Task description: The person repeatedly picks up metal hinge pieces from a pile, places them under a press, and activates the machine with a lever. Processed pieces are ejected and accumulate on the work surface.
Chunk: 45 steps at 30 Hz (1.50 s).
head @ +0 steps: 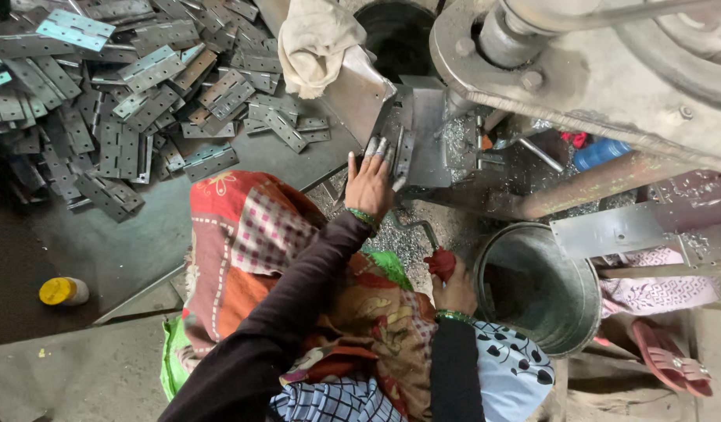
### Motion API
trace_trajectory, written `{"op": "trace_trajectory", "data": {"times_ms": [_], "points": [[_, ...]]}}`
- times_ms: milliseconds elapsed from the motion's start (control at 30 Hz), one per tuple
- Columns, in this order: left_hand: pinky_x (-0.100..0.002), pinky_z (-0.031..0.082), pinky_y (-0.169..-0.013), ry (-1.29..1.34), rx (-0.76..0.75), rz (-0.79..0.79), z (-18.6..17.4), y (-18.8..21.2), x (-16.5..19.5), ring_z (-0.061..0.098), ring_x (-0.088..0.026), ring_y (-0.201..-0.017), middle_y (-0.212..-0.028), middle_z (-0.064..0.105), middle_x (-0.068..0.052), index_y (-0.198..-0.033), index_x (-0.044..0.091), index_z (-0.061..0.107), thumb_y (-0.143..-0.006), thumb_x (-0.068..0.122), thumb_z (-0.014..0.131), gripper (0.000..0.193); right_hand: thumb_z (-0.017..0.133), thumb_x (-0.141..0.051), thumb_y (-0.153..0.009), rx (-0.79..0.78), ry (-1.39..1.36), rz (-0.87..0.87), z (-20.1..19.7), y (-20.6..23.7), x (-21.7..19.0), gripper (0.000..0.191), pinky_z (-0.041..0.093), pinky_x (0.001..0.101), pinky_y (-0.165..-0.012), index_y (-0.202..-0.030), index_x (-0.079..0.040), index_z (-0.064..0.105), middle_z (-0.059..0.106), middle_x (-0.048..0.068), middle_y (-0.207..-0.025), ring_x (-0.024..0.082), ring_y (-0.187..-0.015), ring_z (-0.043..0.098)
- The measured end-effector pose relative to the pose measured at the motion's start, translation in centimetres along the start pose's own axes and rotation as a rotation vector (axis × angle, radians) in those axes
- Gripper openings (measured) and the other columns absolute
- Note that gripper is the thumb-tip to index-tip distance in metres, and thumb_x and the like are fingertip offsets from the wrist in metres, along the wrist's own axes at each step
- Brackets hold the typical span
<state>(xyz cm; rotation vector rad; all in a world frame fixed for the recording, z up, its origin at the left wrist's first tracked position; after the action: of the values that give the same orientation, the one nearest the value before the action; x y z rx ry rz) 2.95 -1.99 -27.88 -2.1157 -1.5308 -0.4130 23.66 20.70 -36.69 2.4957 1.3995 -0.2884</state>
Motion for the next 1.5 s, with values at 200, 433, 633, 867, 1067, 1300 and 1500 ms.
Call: {"op": "trace_trajectory", "data": {"times_ms": [200, 433, 633, 867, 1067, 1300, 1500], "points": [[-0.059, -0.002, -0.117, -0.342, 0.009, 0.186, 0.3, 0.8, 3.6, 0.031, -0.029, -0.151, -0.158, 0.037, -0.017, -0.149, 0.003, 0.038, -0.081, 0.023, 0.054, 0.073, 0.077, -0.038, -0.081, -0.046, 0.044, -0.014, -1.4, -0.4, -1.2, 0.079, 0.051, 0.0551, -0.090, -0.148, -0.021, 0.038, 0.064, 0.023, -0.125, 0.045, -0.111, 0.064], [-0.059, 0.001, -0.126, -0.169, -0.083, 0.095, 2.0, -1.3, 6.1, 0.044, -0.029, -0.146, -0.150, 0.051, -0.017, -0.144, 0.001, 0.052, -0.091, 0.022, 0.055, 0.057, 0.066, -0.058, -0.090, -0.239, 0.361, 0.021, -9.6, -2.9, -4.6, 0.068, 0.055, 0.0533, -0.090, -0.137, -0.014, 0.045, 0.072, 0.023, -0.114, 0.043, -0.106, 0.071], [-0.060, 0.003, -0.124, -0.109, 0.091, 0.094, 2.7, -2.6, 6.2, 0.050, -0.030, -0.138, -0.148, 0.055, -0.017, -0.136, 0.002, 0.059, -0.085, 0.026, 0.059, 0.056, 0.065, -0.055, -0.090, -0.070, 0.332, 0.021, -6.8, -0.6, -5.0, 0.066, 0.053, 0.0568, -0.088, -0.139, -0.017, 0.045, 0.068, 0.021, -0.119, 0.040, -0.108, 0.068], [-0.060, 0.001, -0.128, -0.105, -0.011, 0.123, 2.5, -2.2, 5.7, 0.048, -0.029, -0.142, -0.150, 0.054, -0.016, -0.140, 0.003, 0.057, -0.094, 0.025, 0.055, 0.052, 0.065, -0.058, -0.090, -0.211, 0.244, 0.020, -4.1, -1.2, -2.4, 0.068, 0.052, 0.0567, -0.088, -0.138, -0.015, 0.043, 0.067, 0.023, -0.120, 0.043, -0.109, 0.067], [-0.060, -0.002, -0.121, -0.230, 0.034, 0.135, 2.3, -2.0, 6.1, 0.047, -0.030, -0.137, -0.148, 0.052, -0.020, -0.141, 0.000, 0.055, -0.086, 0.020, 0.050, 0.058, 0.064, -0.057, -0.092, -0.166, 0.429, 0.061, -8.7, -2.8, -4.4, 0.065, 0.054, 0.0534, -0.090, -0.137, -0.016, 0.044, 0.069, 0.020, -0.118, 0.039, -0.110, 0.069], [-0.059, 0.000, -0.124, -0.175, 0.241, 0.139, 2.1, -2.0, 5.9, 0.051, -0.030, -0.139, -0.144, 0.057, -0.017, -0.137, 0.001, 0.058, -0.093, 0.020, 0.048, 0.049, 0.073, -0.049, -0.078, 0.077, 0.279, -0.049, -1.0, -0.2, -1.9, 0.078, 0.052, 0.0591, -0.081, -0.143, -0.020, 0.039, 0.067, 0.021, -0.116, 0.044, -0.111, 0.064], [-0.058, 0.003, -0.126, -0.102, 0.105, 0.162, 1.6, -2.1, 5.5, 0.055, -0.027, -0.133, -0.143, 0.060, -0.015, -0.133, 0.003, 0.063, -0.095, 0.020, 0.049, 0.045, 0.073, -0.056, -0.086, -0.269, 0.250, 0.081, -2.5, -2.4, -1.0, 0.082, 0.052, 0.0561, -0.093, -0.145, -0.015, 0.033, 0.064, 0.030, -0.123, 0.049, -0.111, 0.065]]}}
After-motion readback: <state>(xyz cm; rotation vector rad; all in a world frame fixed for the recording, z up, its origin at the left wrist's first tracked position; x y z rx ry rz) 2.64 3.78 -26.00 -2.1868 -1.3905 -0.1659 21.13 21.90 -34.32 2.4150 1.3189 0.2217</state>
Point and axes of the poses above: each hand's wrist, its own y-axis away from the middle knuckle, its own z-axis out of the palm, x = y × z, the point moved 4 cm from there along -y, towards the middle knuckle
